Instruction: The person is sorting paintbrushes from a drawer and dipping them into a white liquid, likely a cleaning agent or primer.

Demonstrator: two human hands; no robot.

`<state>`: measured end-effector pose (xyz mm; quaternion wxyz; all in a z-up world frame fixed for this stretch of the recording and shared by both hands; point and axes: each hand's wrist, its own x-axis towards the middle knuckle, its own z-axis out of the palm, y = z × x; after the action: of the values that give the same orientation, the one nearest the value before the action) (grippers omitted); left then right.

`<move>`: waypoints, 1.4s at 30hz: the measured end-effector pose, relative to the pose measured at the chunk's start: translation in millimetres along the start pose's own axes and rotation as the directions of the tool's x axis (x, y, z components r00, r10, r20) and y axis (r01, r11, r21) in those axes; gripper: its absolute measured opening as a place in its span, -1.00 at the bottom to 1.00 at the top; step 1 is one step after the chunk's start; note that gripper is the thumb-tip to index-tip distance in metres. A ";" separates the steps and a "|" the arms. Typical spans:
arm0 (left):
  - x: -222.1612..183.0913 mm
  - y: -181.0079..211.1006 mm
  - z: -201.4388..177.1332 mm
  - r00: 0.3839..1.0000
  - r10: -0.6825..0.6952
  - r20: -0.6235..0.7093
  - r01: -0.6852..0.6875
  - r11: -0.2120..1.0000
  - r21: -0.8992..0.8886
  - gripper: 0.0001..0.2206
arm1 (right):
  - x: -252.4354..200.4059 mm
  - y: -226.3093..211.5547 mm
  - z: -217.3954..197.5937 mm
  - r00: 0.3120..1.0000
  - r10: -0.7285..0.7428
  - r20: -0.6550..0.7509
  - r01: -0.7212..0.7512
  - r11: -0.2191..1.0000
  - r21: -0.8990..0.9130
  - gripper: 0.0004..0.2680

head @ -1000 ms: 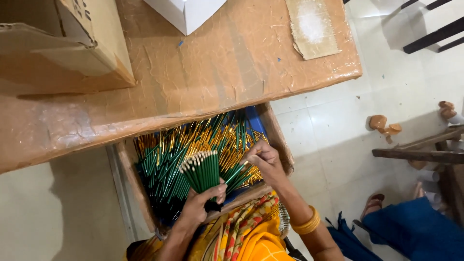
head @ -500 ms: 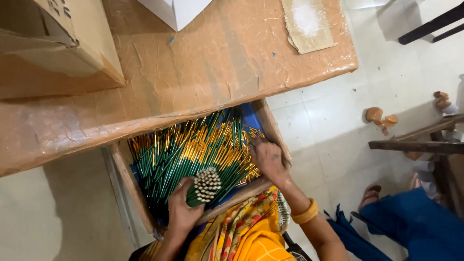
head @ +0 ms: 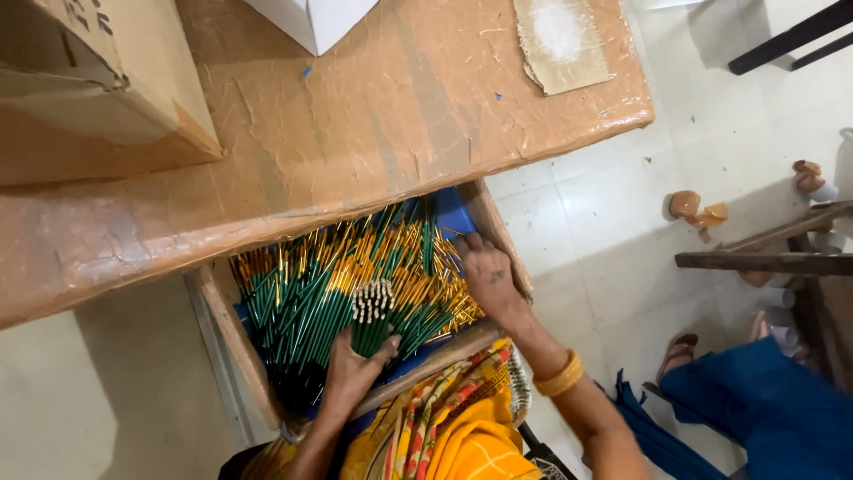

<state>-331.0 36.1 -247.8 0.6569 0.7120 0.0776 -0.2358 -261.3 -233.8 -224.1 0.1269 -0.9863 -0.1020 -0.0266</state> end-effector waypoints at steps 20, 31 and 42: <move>-11.7 38.2 1.1 0.981 -0.024 0.193 0.160 0.668 -0.727 -0.86 | -5.9 -36.7 -27.1 0.892 0.158 0.423 -0.357 -0.326 0.875 -0.91; -19.8 33.7 -6.6 0.992 0.122 -0.016 -0.122 0.992 -0.019 -0.79 | -28.9 -42.7 -2.0 0.862 0.108 0.495 -0.492 -0.059 0.869 -0.92; -25.5 5.2 -29.9 0.987 0.093 -0.131 -0.086 0.994 0.064 -0.73 | 41.9 12.9 11.6 0.977 -0.206 -0.058 0.189 0.959 -0.213 -0.77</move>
<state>-344.2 69.6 -231.2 0.6392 0.7477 0.0827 -0.1599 -217.4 -234.9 -235.1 0.0247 -0.9771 -0.1917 -0.0888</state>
